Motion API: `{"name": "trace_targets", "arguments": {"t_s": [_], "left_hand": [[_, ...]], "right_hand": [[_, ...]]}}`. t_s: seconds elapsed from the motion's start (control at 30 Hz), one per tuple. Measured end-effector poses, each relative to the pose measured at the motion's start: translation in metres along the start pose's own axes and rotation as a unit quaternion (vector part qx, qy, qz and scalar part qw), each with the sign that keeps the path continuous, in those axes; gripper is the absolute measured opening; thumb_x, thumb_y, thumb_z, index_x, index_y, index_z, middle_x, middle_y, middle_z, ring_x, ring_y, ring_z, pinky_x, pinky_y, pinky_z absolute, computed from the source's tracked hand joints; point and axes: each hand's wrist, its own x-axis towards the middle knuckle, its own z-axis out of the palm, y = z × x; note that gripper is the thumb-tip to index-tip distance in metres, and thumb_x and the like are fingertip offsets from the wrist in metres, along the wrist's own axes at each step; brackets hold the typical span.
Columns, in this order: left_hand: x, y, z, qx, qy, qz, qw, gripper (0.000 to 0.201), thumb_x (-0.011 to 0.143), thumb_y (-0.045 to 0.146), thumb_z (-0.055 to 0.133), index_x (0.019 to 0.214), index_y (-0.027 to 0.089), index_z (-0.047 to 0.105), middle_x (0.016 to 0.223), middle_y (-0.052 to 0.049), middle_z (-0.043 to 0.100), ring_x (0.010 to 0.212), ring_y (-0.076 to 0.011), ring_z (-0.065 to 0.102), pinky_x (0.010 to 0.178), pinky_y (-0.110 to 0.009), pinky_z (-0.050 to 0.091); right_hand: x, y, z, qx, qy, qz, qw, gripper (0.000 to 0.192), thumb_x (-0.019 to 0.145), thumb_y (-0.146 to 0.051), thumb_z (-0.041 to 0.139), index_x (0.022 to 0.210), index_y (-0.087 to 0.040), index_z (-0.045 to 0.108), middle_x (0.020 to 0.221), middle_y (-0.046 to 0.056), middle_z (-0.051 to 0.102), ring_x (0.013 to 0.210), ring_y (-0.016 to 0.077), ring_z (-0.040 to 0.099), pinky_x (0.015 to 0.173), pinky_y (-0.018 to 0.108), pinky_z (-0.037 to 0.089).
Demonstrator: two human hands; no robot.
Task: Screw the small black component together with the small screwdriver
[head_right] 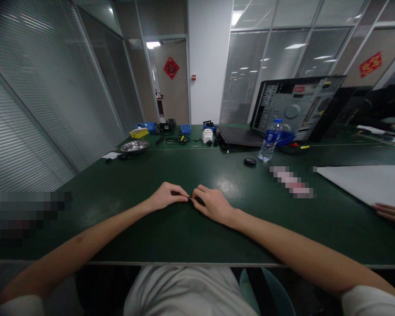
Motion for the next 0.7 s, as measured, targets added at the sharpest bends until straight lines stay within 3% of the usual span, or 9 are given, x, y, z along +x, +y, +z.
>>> {"name": "trace_targets", "arguments": {"t_s": [0.13, 0.27, 0.47, 0.57, 0.7], "left_hand": [[0.001, 0.001, -0.004, -0.001, 0.024, 0.022, 0.999, 0.021, 0.092, 0.034, 0.071, 0.100, 0.019, 0.082, 0.105, -0.007, 0.076, 0.095, -0.0205, 0.070, 0.087, -0.030, 0.053], [0.005, -0.002, -0.005, 0.093, 0.058, 0.057, 0.992, 0.023, 0.097, 0.033, 0.064, 0.106, 0.020, 0.081, 0.102, -0.008, 0.072, 0.092, -0.0193, 0.067, 0.084, -0.030, 0.051], [0.004, -0.004, -0.004, 0.217, -0.006, 0.112, 0.970, 0.028, 0.102, 0.024, 0.054, 0.119, 0.021, 0.076, 0.108, -0.008, 0.068, 0.104, -0.0212, 0.062, 0.093, -0.033, 0.048], [0.000, 0.003, -0.005, 0.223, -0.007, 0.104, 0.969, 0.033, 0.101, 0.017, 0.049, 0.124, 0.021, 0.072, 0.113, -0.009, 0.068, 0.108, -0.0212, 0.061, 0.098, -0.034, 0.048], [-0.006, 0.019, -0.002, 0.227, -0.013, 0.103, 0.968, 0.031, 0.099, 0.025, 0.057, 0.127, 0.021, 0.070, 0.121, -0.009, 0.068, 0.116, -0.0234, 0.059, 0.105, -0.036, 0.046]], "right_hand": [[0.000, -0.001, -0.001, -0.001, 0.000, 0.000, 1.000, 0.010, 0.100, -0.028, 0.056, 0.103, -0.022, 0.063, 0.097, 0.003, 0.062, 0.077, 0.0159, 0.058, 0.064, 0.026, 0.037], [0.000, -0.002, 0.000, -0.001, 0.002, 0.003, 1.000, 0.010, 0.100, -0.029, 0.055, 0.103, -0.023, 0.063, 0.098, 0.004, 0.063, 0.078, 0.0162, 0.060, 0.066, 0.026, 0.039], [-0.004, -0.008, -0.008, 0.025, 0.040, -0.004, 0.999, 0.015, 0.100, -0.034, 0.052, 0.101, -0.022, 0.060, 0.091, 0.004, 0.066, 0.073, 0.0157, 0.059, 0.065, 0.027, 0.038], [-0.013, -0.028, -0.015, 0.072, 0.074, -0.049, 0.993, 0.020, 0.098, -0.039, 0.055, 0.087, -0.022, 0.056, 0.076, 0.001, 0.062, 0.064, 0.0145, 0.056, 0.062, 0.028, 0.037], [-0.040, -0.073, -0.024, 0.154, 0.028, -0.178, 0.971, 0.037, 0.097, -0.048, 0.046, 0.069, -0.027, 0.057, 0.059, 0.002, 0.054, 0.057, 0.0181, 0.055, 0.056, 0.033, 0.041]]}}
